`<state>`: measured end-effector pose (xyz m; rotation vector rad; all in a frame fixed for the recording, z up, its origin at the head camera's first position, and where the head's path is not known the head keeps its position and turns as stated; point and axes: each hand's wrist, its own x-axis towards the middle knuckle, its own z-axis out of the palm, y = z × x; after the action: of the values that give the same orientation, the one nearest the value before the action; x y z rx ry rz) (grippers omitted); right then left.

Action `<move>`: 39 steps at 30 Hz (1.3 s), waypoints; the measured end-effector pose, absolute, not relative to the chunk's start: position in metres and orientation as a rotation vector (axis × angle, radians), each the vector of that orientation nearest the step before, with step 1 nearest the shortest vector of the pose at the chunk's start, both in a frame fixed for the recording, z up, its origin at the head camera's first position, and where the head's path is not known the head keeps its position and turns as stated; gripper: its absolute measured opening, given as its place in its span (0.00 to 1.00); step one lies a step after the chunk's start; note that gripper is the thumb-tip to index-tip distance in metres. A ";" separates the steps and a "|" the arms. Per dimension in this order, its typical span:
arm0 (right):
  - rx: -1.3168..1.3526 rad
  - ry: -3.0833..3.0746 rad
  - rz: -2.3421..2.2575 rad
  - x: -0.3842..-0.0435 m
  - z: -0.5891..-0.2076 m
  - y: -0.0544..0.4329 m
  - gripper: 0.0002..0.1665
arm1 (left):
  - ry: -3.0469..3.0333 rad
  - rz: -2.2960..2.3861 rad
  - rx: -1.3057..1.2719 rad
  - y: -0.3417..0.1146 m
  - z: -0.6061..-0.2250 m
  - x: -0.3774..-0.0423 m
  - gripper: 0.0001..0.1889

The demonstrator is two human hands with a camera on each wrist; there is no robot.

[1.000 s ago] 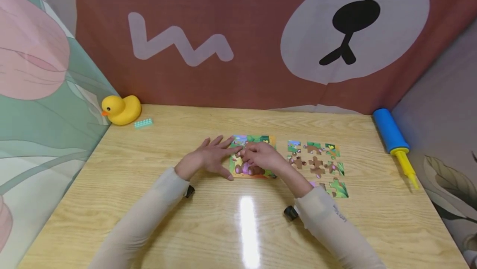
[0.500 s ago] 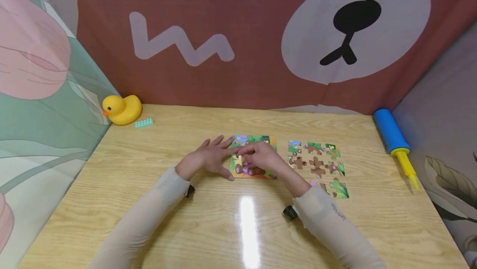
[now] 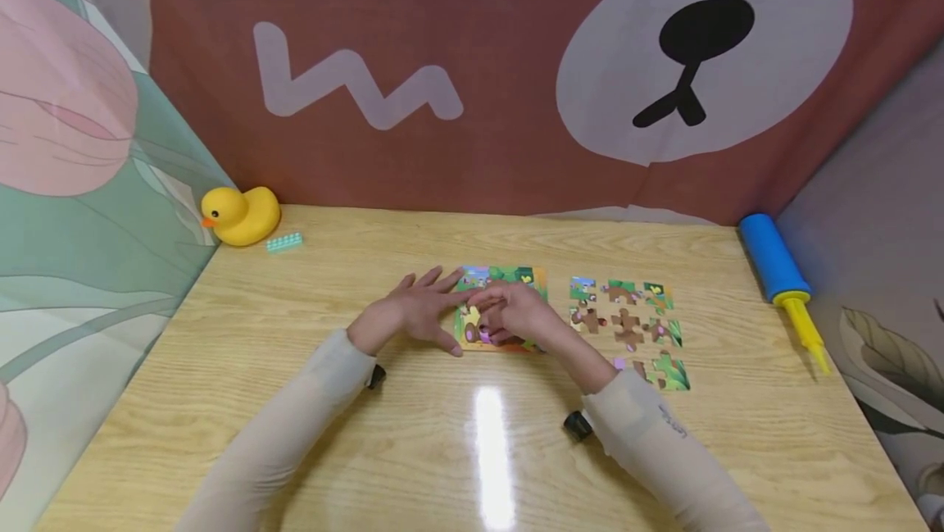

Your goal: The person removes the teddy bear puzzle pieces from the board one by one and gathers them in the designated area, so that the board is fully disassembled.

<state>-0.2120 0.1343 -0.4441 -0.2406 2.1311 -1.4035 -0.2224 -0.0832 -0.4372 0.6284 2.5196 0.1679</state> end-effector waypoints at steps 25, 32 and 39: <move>-0.130 2.099 -1.491 -0.205 -0.430 0.221 0.28 | 2.520 0.186 0.631 -0.081 -0.435 -0.219 0.55; -0.097 2.069 -1.507 -0.199 -0.432 0.242 0.31 | 2.516 0.162 0.640 -0.082 -0.436 -0.222 0.55; -0.099 2.081 -1.508 -0.190 -0.432 0.265 0.32 | 2.505 0.166 0.627 -0.081 -0.436 -0.224 0.55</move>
<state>-0.1896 0.2648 -0.4323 -0.0985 2.0806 -1.5083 -0.2237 -0.0810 -0.4356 0.6271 2.5049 0.1656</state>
